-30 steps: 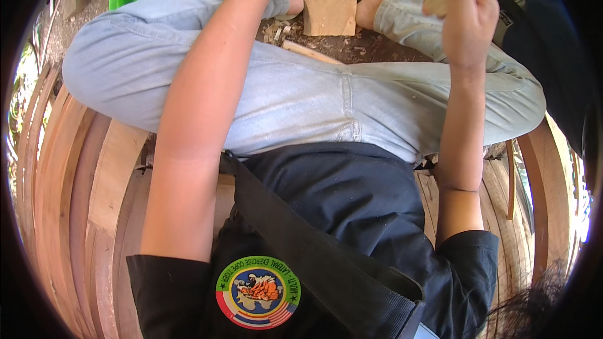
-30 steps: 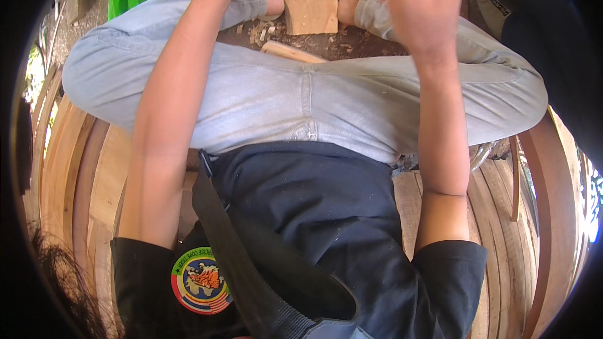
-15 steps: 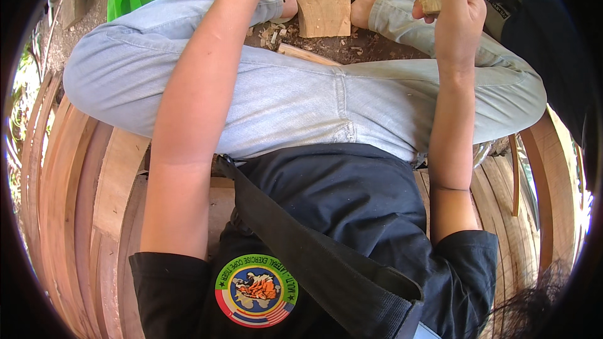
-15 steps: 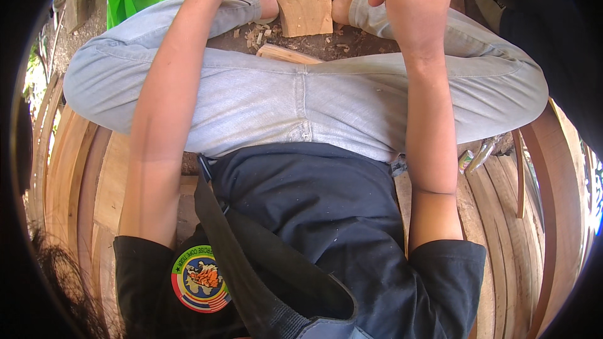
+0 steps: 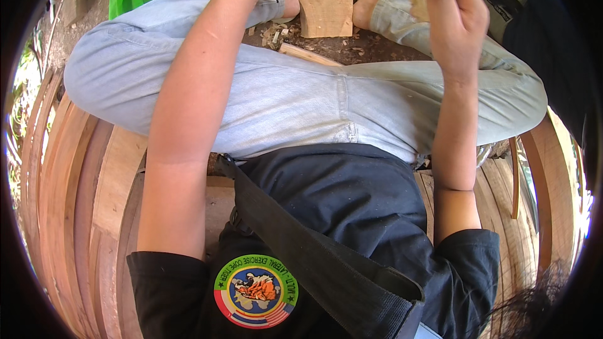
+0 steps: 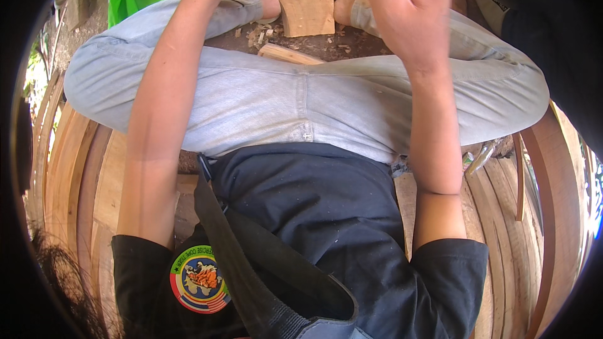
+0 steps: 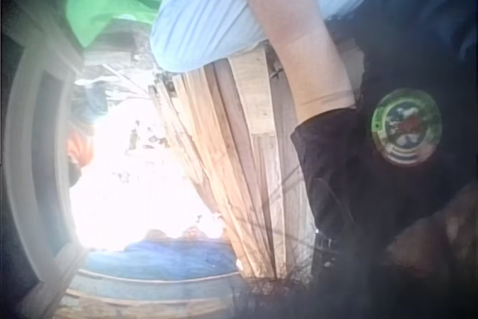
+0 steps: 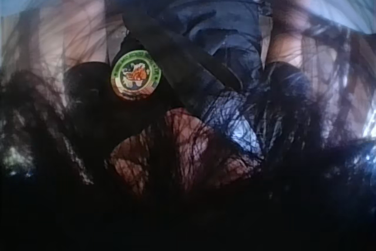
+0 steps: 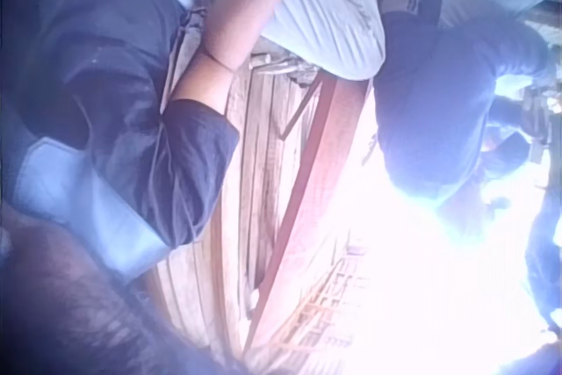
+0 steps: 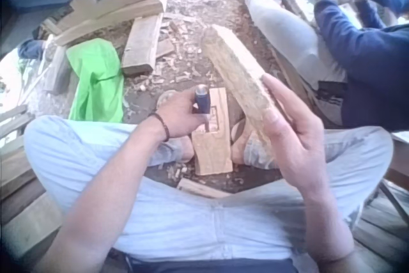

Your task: The person uses a small hand tool to carve and shave out a recessed section in a piece of wood, while also handling another smaller wooden component.

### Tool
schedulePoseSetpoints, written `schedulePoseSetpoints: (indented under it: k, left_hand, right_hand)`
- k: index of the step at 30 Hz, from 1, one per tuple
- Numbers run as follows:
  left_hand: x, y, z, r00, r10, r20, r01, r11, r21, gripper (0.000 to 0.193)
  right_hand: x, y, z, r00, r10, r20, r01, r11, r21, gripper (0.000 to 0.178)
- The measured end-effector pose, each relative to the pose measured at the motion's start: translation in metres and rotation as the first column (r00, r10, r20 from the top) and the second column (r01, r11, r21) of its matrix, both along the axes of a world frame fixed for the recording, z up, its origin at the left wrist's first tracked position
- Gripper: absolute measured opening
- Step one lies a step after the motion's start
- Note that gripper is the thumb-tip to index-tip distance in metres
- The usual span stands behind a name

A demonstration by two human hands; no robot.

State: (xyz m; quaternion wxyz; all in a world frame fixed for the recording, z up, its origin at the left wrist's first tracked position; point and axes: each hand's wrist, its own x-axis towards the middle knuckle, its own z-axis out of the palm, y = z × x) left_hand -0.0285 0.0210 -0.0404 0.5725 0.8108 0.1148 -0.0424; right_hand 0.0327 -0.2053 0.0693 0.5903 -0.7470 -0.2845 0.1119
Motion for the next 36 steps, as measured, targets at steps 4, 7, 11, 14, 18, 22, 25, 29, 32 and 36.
schedulePoseSetpoints:
  k: [4, 7, 11, 14, 18, 22, 25, 29, 32, 36]
  left_hand:
    - [0.003, -0.005, 0.005, 0.994, -0.091, -0.053, 0.101, 0.969, 0.224, 0.035]
    - [0.002, 0.001, -0.030, 0.955, -0.269, 0.125, 0.196, 0.889, 0.414, 0.038]
    - [-0.002, -0.012, -0.011, 0.981, -0.011, 0.194, -0.057, 0.938, 0.342, 0.037]
    - [-0.002, -0.017, -0.011, 0.999, 0.027, -0.029, -0.015, 0.937, 0.350, 0.037]
    - [-0.004, -0.024, 0.002, 0.958, 0.287, -0.020, -0.254, 0.873, 0.416, 0.038]
    - [-0.001, -0.022, -0.013, 0.874, 0.482, 0.058, -0.427, 0.707, 0.563, 0.036]
    - [0.002, -0.021, -0.015, 0.853, 0.518, 0.064, -0.469, 0.706, 0.531, 0.033]
    - [0.005, -0.021, -0.015, 0.839, 0.543, 0.032, -0.468, 0.690, 0.552, 0.033]
    - [0.007, -0.021, -0.013, 0.838, 0.544, -0.042, -0.420, 0.691, 0.589, 0.033]
    - [0.008, -0.007, 0.000, 0.930, 0.347, -0.119, -0.264, 0.859, 0.439, 0.036]
  right_hand:
    - [0.009, -0.009, 0.002, 0.937, 0.164, 0.308, -0.131, 0.984, -0.125, 0.054]
    - [-0.003, -0.003, 0.033, 0.837, 0.526, 0.150, -0.285, 0.653, -0.701, 0.061]
    - [0.019, 0.000, 0.016, 0.915, 0.313, 0.253, -0.262, 0.941, -0.216, 0.060]
    - [0.018, -0.003, 0.002, 0.910, 0.316, 0.267, -0.197, 0.898, -0.394, 0.055]
    - [0.023, -0.006, 0.015, 0.976, 0.217, -0.021, -0.203, 0.874, -0.442, 0.051]
    - [0.036, -0.023, -0.008, 0.946, -0.178, -0.272, 0.106, 0.960, -0.259, 0.047]
    - [0.034, -0.026, -0.001, 0.860, -0.291, -0.418, 0.196, 0.947, -0.255, 0.047]
    - [0.023, -0.019, -0.001, 0.867, -0.295, -0.402, 0.209, 0.947, -0.244, 0.049]
    - [0.021, -0.015, -0.003, 0.871, -0.216, -0.441, 0.123, 0.965, -0.230, 0.049]
    - [0.017, -0.010, -0.008, 0.849, -0.187, -0.494, 0.067, 0.966, -0.251, 0.050]
